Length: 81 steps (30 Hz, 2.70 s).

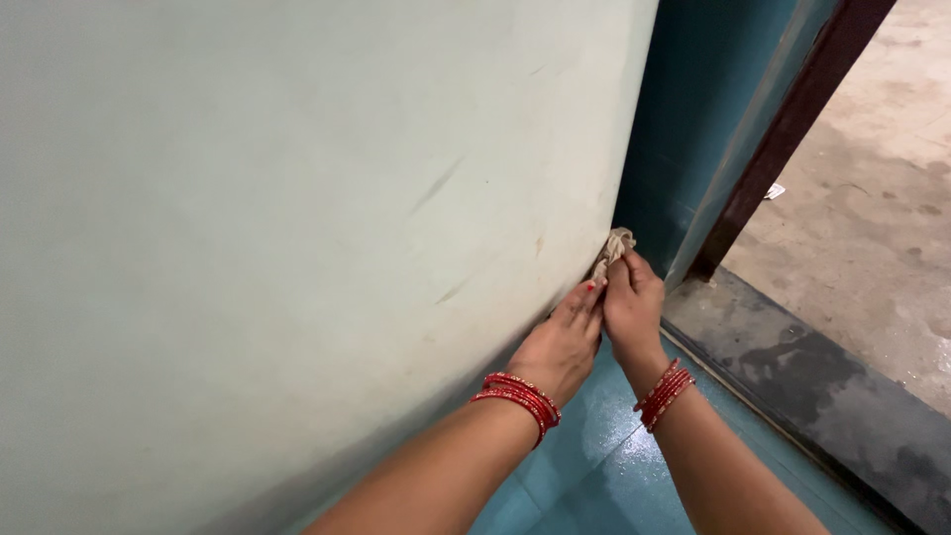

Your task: The person wipes a white wall with a cloth, then rinses the cloth in a black basin of water and wrings it out. They resume wiping the wall with the damp cloth, focusing on the lower section near the floor.

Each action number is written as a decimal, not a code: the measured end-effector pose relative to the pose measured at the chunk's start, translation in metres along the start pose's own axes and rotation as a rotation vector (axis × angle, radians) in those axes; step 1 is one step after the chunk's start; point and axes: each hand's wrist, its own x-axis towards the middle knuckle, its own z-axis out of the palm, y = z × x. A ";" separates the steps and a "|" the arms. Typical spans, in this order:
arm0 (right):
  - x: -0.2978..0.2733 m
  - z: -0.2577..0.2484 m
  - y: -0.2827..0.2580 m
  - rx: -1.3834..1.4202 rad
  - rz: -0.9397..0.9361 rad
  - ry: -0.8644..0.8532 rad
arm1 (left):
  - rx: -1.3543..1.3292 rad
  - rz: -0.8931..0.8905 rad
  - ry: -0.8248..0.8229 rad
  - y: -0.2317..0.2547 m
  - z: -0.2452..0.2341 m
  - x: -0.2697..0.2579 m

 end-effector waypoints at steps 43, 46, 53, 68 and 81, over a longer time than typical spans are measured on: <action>-0.005 -0.020 0.054 -0.567 -0.142 0.218 | -0.169 -0.029 0.044 0.031 0.023 0.001; -0.006 -0.023 0.073 -0.570 -0.094 0.210 | -0.166 0.027 -0.083 0.037 0.022 0.001; -0.036 -0.020 0.076 -0.422 0.157 0.048 | -0.201 0.099 -0.189 0.051 0.021 -0.019; -0.079 0.011 -0.017 0.072 0.334 -0.040 | -0.269 -0.086 0.160 0.008 -0.019 -0.095; -0.099 0.021 -0.001 -0.324 -0.188 0.043 | -0.193 -0.049 0.173 0.023 0.002 -0.112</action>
